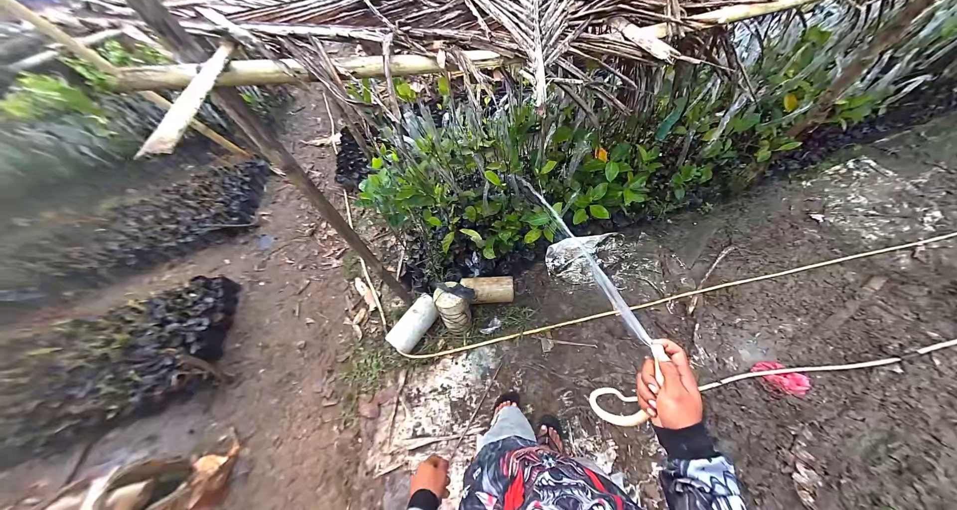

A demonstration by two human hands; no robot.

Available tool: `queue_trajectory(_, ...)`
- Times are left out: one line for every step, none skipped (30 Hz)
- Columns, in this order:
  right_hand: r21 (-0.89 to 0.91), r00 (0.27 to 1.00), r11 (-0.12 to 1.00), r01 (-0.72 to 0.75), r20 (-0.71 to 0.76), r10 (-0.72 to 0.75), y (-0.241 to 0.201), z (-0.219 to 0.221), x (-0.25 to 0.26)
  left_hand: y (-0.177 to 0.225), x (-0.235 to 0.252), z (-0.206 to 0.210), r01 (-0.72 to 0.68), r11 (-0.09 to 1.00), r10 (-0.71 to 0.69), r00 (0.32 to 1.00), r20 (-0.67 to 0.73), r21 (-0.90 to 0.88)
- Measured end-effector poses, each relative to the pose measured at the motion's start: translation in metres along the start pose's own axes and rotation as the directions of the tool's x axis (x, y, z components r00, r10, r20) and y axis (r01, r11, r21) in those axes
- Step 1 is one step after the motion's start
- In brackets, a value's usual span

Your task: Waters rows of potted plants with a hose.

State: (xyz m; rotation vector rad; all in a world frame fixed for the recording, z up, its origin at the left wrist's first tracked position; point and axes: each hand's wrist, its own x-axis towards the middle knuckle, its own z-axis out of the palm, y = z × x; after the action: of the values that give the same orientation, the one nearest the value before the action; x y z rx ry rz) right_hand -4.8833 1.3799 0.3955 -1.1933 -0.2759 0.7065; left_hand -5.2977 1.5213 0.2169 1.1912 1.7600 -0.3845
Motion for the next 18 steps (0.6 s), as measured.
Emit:
queue_trajectory(-0.007, 1.0, 1.0, -0.002, 0.001, 0.002, -0.001, 0.001, 0.001, 0.003, 0.0, -0.003, -0.006, 1.0, 0.006, 1.0, -0.002, -0.011)
queue_trajectory(-0.011, 1.0, 1.0, 0.0, 0.005, 0.0, -0.002, 0.003, 0.001, 0.004, 0.001, -0.005, -0.01, 1.0, 0.01, 1.0, -0.007, -0.019)
queue_trajectory(-0.01, 1.0, 1.0, 0.006, 0.008, -0.006, -0.003, 0.005, 0.002, 0.005, 0.001, -0.007, -0.009, 1.0, 0.009, 1.0, -0.01, -0.021)
queue_trajectory(-0.01, 1.0, 1.0, 0.011, 0.01, -0.011, -0.004, 0.007, 0.002, 0.006, 0.002, -0.009, -0.008, 1.0, 0.008, 1.0, -0.012, -0.017)
queue_trajectory(-0.016, 1.0, 1.0, 0.016, 0.014, -0.016, -0.004, 0.01, 0.003, 0.007, 0.003, -0.01, -0.01, 1.0, 0.01, 1.0, -0.013, -0.013)
queue_trajectory(-0.019, 1.0, 1.0, 0.018, 0.015, -0.018, -0.005, 0.013, 0.003, 0.007, 0.004, -0.012, -0.014, 1.0, 0.014, 1.0, -0.013, -0.007)
queue_trajectory(-0.022, 1.0, 1.0, 0.02, 0.015, -0.02, -0.005, 0.017, 0.004, 0.006, 0.005, -0.014, -0.017, 1.0, 0.017, 1.0, -0.006, -0.004)
queue_trajectory(-0.028, 1.0, 0.999, 0.021, 0.015, -0.021, -0.005, 0.021, 0.004, 0.003, 0.008, -0.016, -0.019, 1.0, 0.019, 1.0, 0.003, -0.001)
queue_trajectory(-0.037, 1.0, 0.999, 0.023, 0.014, -0.022, -0.005, 0.026, 0.005, -0.001, 0.013, -0.018, -0.02, 1.0, 0.02, 1.0, 0.007, 0.002)
queue_trajectory(-0.048, 1.0, 0.999, 0.022, 0.012, -0.021, -0.005, 0.032, 0.005, -0.004, 0.016, -0.021, -0.015, 1.0, 0.015, 1.0, 0.009, 0.001)
queue_trajectory(-0.062, 1.0, 0.998, 0.023, 0.012, -0.023, -0.006, 0.039, 0.006, -0.005, 0.017, -0.024, -0.008, 1.0, 0.008, 1.0, 0.009, -0.005)
queue_trajectory(-0.074, 1.0, 0.997, 0.026, 0.014, -0.025, -0.006, 0.046, 0.007, -0.006, 0.018, -0.029, -0.003, 1.0, 0.003, 1.0, 0.008, -0.01)
queue_trajectory(-0.083, 0.999, 0.996, 0.029, 0.018, -0.027, -0.006, 0.053, 0.007, -0.009, 0.021, -0.034, -0.001, 1.0, 0.001, 1.0, 0.004, -0.013)
queue_trajectory(-0.09, 0.999, 0.995, 0.034, 0.022, -0.032, -0.005, 0.059, 0.007, -0.012, 0.024, -0.038, -0.001, 1.0, 0.001, 1.0, 0.0, -0.013)
queue_trajectory(-0.097, 0.999, 0.994, 0.042, 0.025, -0.04, -0.004, 0.064, 0.007, -0.015, 0.028, -0.042, -0.004, 1.0, 0.004, 1.0, -0.003, -0.017)
queue_trajectory(-0.103, 0.998, 0.993, 0.052, 0.029, -0.049, -0.003, 0.068, 0.008, -0.017, 0.031, -0.047, -0.001, 1.0, 0.001, 1.0, -0.004, -0.025)
queue_trajectory(-0.104, 0.998, 0.993, 0.061, 0.032, -0.058, -0.003, 0.073, 0.008, -0.019, 0.033, -0.05, -0.001, 1.0, 0.001, 1.0, -0.004, -0.031)
queue_trajectory(-0.107, 0.997, 0.992, 0.069, 0.035, -0.065, -0.002, 0.078, 0.008, -0.021, 0.035, -0.054, 0.0, 0.999, 0.0, 1.0, -0.007, -0.034)
